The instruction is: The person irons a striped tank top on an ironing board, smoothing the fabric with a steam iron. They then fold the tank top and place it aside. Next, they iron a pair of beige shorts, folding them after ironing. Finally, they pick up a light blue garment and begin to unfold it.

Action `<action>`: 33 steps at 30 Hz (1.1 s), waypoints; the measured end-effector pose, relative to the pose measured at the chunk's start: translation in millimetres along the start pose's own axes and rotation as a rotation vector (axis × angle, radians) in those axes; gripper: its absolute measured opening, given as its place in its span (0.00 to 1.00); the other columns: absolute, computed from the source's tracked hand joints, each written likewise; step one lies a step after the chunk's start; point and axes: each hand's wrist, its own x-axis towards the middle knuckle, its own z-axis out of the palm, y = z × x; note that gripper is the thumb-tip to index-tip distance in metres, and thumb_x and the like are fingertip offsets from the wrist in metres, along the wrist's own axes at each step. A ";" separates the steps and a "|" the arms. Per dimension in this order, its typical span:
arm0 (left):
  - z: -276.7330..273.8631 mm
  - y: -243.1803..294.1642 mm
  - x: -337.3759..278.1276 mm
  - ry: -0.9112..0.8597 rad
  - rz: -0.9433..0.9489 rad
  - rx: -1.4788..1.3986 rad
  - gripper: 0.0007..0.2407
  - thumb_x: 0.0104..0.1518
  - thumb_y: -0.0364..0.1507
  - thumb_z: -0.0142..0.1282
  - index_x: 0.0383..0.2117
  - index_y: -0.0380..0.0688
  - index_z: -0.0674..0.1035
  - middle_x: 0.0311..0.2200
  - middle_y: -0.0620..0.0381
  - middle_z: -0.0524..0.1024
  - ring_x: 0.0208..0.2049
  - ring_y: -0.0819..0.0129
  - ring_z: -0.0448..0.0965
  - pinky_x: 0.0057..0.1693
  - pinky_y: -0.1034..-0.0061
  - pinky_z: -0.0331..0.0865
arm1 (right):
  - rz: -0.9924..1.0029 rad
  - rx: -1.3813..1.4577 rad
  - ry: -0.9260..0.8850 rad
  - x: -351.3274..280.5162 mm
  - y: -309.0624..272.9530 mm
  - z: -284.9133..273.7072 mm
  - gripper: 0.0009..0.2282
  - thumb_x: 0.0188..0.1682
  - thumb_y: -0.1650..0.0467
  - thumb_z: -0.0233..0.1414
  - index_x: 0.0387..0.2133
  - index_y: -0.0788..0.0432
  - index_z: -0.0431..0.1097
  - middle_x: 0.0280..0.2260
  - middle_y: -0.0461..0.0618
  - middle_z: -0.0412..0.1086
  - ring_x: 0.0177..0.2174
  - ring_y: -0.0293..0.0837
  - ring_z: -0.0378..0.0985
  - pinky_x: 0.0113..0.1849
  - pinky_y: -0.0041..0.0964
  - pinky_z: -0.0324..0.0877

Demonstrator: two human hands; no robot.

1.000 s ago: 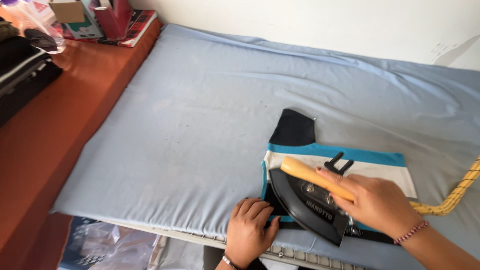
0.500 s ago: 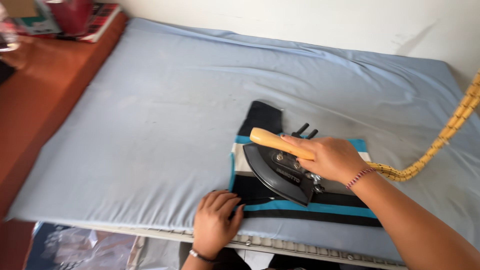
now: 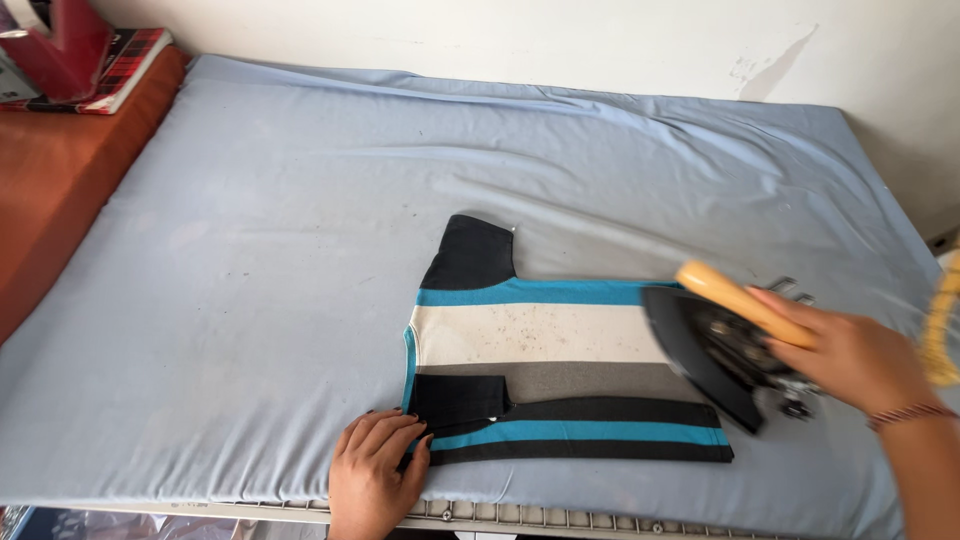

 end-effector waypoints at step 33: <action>69.8 -59.5 218.3 -0.469 -0.367 -0.952 0.10 0.52 0.19 0.58 0.41 0.37 0.85 0.38 0.57 0.85 0.40 0.71 0.83 0.53 0.76 0.74 | -0.420 0.375 0.027 62.3 -56.3 44.6 0.09 0.42 0.69 0.58 0.36 0.55 0.75 0.34 0.46 0.76 0.30 0.44 0.74 0.34 0.39 0.69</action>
